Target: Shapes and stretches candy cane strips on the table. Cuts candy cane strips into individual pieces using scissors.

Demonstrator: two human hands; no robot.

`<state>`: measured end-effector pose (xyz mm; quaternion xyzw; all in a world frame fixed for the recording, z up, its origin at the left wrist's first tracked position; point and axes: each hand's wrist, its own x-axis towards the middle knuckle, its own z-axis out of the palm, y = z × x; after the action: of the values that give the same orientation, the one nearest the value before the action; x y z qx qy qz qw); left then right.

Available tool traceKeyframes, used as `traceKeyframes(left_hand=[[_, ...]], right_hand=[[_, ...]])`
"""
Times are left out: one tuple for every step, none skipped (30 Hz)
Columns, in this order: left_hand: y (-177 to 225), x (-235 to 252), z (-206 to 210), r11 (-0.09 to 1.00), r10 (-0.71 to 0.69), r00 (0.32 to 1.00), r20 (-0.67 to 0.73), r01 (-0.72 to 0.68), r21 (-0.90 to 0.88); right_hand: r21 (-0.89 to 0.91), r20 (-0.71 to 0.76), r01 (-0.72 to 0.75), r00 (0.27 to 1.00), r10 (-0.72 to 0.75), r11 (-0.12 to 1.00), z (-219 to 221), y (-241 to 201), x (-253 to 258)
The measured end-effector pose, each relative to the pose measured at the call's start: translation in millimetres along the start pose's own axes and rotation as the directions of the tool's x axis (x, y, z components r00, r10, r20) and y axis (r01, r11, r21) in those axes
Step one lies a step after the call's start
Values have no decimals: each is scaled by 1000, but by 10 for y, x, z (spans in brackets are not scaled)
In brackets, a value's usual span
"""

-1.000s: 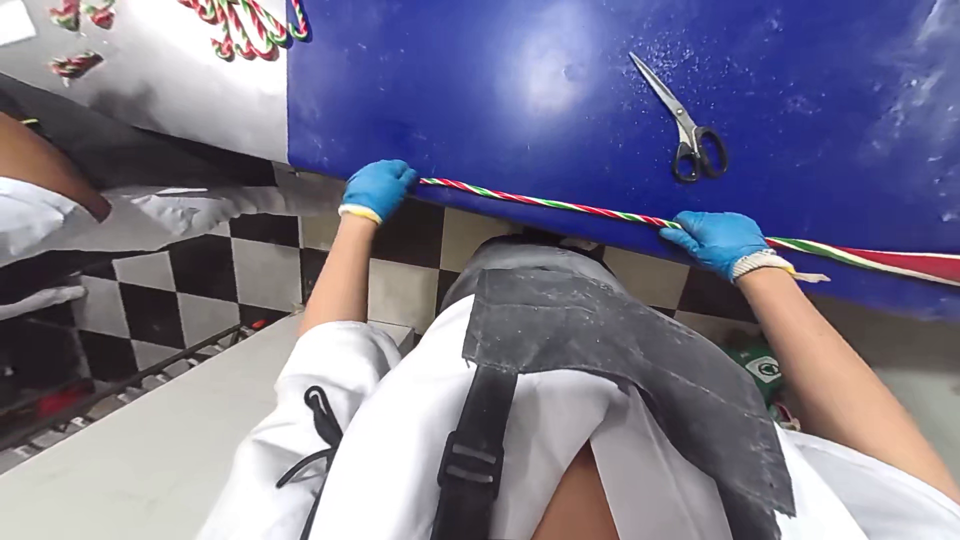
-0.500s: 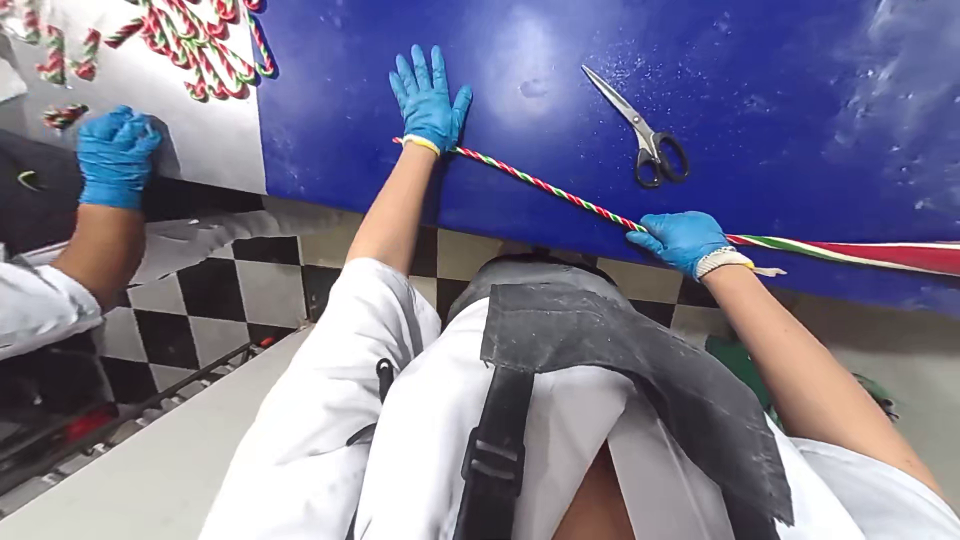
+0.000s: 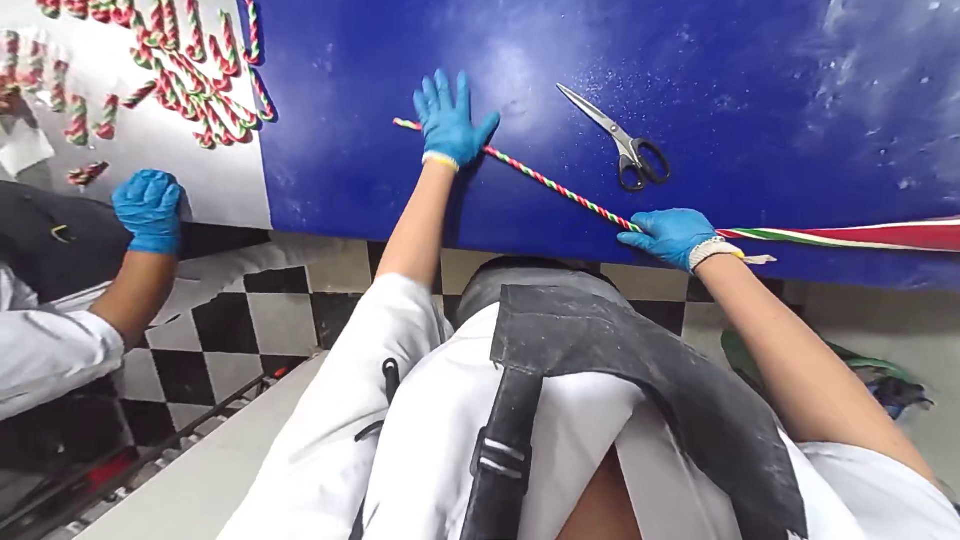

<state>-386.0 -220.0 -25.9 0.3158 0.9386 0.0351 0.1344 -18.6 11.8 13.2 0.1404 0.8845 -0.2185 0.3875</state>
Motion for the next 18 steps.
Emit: traceKeyframes(left_hand=[[60,184,-45,1000,-9,999,48,9,4],[99,295,-76,1000,-12,996,86,11,19],[106,301,-100,999,-17,993,115,12,42],[71,191,-118,998,-27,991,132,19,60],[-17,-20,-114,997,-45,992,122,37,67],[-149,-321,-79,995,-81,993,85,76,60],[-307,-688,-28,989,-139,989,50,136,57],[-474,-1063,18,976,-210,978,22,208,60],[-633,-1415,72,955,-294,956,13,292,58],[-784,-1692,141,926,-373,928,5,372,61],[-921,-1865,216,903,-424,905,-22,424,69],[-1007,-1934,272,891,-446,894,-49,448,67],[-1050,-1862,293,890,-448,890,-83,452,53],[-1053,-1677,294,892,-444,888,-122,450,27],[-1044,-1391,263,897,-436,887,-154,441,4],[-1027,-1059,210,904,-425,888,-172,427,-27],[-1003,-740,170,912,-408,894,-185,406,-52],[-979,-471,145,920,-391,902,-181,387,-60]], right_hand=[[18,-11,-22,1000,23,1000,-5,19,0],[34,-12,-46,999,47,998,-28,45,-20],[39,-5,-70,998,70,997,-55,83,-56],[31,-2,-84,996,84,996,-62,138,-101],[19,-3,-83,997,83,996,-57,194,-149],[-1,-4,-67,998,67,998,-27,244,-196],[-25,-12,-35,999,35,999,21,287,-235],[-46,-28,-1,1000,0,999,67,310,-253],[-69,-39,18,999,-21,997,102,320,-262],[-85,-45,28,998,-32,996,115,320,-254],[-89,-51,29,998,-34,996,134,310,-240],[-90,-49,29,998,-33,995,156,301,-237],[-92,-49,32,998,-37,995,154,293,-220],[-98,-38,31,999,-35,995,125,296,-207],[-105,-31,28,999,-31,994,98,304,-193],[-105,-28,22,999,-25,994,91,307,-181],[-102,-20,11,1000,-13,995,96,309,-184],[-103,-10,0,1000,-1,995,103,310,-188]])
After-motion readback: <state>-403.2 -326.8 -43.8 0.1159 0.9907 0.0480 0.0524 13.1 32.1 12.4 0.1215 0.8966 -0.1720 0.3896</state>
